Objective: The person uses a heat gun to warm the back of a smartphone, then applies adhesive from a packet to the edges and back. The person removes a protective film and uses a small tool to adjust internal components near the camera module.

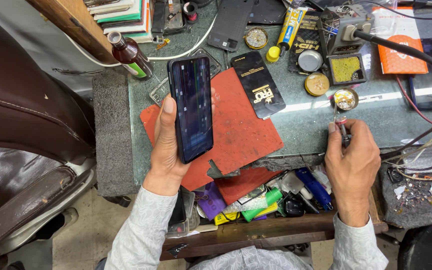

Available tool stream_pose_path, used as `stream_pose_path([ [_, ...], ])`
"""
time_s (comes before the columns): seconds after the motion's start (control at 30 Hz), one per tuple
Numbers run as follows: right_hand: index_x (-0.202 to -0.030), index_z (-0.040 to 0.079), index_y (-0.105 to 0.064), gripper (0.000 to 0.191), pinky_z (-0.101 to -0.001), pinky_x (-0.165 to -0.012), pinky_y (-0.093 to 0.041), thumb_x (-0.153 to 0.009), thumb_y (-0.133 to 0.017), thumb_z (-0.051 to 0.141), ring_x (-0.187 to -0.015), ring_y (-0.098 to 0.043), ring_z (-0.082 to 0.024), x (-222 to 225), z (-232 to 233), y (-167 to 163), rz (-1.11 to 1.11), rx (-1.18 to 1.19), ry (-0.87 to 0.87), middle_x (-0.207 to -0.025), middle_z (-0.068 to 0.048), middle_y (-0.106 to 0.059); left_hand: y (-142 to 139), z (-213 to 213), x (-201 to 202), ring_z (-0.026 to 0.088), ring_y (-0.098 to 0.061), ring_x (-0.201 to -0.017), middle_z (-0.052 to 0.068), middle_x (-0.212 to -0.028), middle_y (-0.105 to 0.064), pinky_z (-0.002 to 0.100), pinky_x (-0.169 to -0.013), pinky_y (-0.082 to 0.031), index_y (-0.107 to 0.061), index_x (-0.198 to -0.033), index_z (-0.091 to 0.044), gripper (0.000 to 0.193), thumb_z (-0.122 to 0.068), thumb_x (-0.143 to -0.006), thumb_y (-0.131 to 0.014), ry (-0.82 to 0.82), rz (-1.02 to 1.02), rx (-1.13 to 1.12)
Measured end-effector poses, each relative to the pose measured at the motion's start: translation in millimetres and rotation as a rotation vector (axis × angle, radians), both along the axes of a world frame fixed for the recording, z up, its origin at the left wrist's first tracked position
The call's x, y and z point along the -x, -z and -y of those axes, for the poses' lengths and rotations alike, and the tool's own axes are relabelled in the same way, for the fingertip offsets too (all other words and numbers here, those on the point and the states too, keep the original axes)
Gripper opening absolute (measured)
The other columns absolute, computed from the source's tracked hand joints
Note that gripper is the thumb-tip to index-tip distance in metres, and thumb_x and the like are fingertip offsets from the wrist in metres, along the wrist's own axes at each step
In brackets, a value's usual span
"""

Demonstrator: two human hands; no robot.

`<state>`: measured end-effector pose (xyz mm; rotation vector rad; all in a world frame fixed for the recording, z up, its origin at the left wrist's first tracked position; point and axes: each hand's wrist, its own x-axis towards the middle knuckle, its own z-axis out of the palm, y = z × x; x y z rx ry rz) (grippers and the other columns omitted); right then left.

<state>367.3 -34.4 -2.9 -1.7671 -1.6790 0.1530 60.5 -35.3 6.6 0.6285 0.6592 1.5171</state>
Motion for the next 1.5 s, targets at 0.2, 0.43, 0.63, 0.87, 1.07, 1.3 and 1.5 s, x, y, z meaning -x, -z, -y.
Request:
stream_pose_path([
  [0.2, -0.113, -0.002, -0.066, 0.02, -0.044, -0.067, -0.047, -0.108, -0.068, 0.018, -0.071, -0.063, -0.033, 1, 0, -1, -0.011, 0.006, 0.006, -0.096, -0.02, -0.067, -7, -2, -1, 0.025, -0.066, -0.12, 0.02, -0.135, -0.063, 0.037, -0.105, -0.055, -0.042, -0.149, -0.001, 0.083, -0.052, -0.092, -0.074, 0.03, 0.091, 0.02],
  [0.43, -0.113, -0.001, -0.066, 0.02, -0.0429, -0.066, -0.047, -0.107, -0.069, 0.018, -0.069, -0.063, -0.032, 3, 1, -1, -0.008, 0.006, 0.015, -0.095, -0.019, -0.068, -13, 3, -12, 0.026, -0.067, -0.127, 0.022, -0.133, -0.066, 0.04, -0.109, -0.057, -0.01, -0.16, -0.012, 0.11, -0.029, -0.086, -0.089, -0.118, -0.596, -0.173],
  [0.63, -0.111, -0.001, -0.065, 0.02, -0.0427, -0.067, -0.048, -0.108, -0.069, 0.019, -0.071, -0.063, -0.032, 1, 0, 1, 0.008, -0.009, 0.006, -0.097, -0.018, -0.068, -15, 0, -22, 0.025, -0.072, -0.122, 0.02, -0.131, -0.068, 0.04, -0.113, -0.059, -0.01, -0.158, -0.008, 0.109, -0.02, -0.086, -0.091, -0.157, -0.814, -0.273],
  [0.87, -0.112, -0.001, -0.065, 0.019, -0.0426, -0.067, -0.048, -0.108, -0.069, 0.017, -0.07, -0.062, -0.031, 1, 0, 2, -0.002, -0.015, 0.0, -0.099, -0.019, -0.068, -11, -3, -19, 0.025, -0.071, -0.123, 0.02, -0.129, -0.069, 0.04, -0.114, -0.058, -0.016, -0.151, -0.007, 0.099, -0.018, -0.087, -0.09, -0.125, -0.813, -0.248],
  [1.07, -0.112, -0.001, -0.065, 0.019, -0.0423, -0.065, -0.047, -0.107, -0.069, 0.017, -0.067, -0.062, -0.031, 1, 0, 0, -0.025, 0.003, 0.008, -0.097, -0.019, -0.068, -9, -4, -15, 0.024, -0.071, -0.119, 0.02, -0.127, -0.069, 0.04, -0.109, -0.059, -0.019, -0.142, -0.008, 0.091, -0.019, -0.086, -0.089, -0.099, -0.795, -0.208],
  [1.3, -0.112, -0.001, -0.065, 0.02, -0.0421, -0.064, -0.047, -0.107, -0.069, 0.017, -0.067, -0.062, -0.03, 2, -1, -1, -0.025, 0.003, 0.01, -0.097, -0.019, -0.068, -7, -6, -12, 0.025, -0.074, -0.116, 0.021, -0.125, -0.07, 0.039, -0.104, -0.061, -0.022, -0.133, -0.008, 0.085, -0.022, -0.085, -0.09, -0.084, -0.883, -0.217],
  [1.5, -0.112, -0.001, -0.065, 0.02, -0.0415, -0.064, -0.047, -0.107, -0.069, 0.017, -0.066, -0.062, -0.03, 3, 0, -3, -0.03, 0.008, 0.012, -0.097, -0.018, -0.068, -10, -6, -13, 0.024, -0.075, -0.114, 0.017, -0.122, -0.067, 0.038, -0.099, -0.059, -0.024, -0.126, -0.007, 0.082, -0.023, -0.083, -0.092, -0.1, -0.994, -0.258],
])
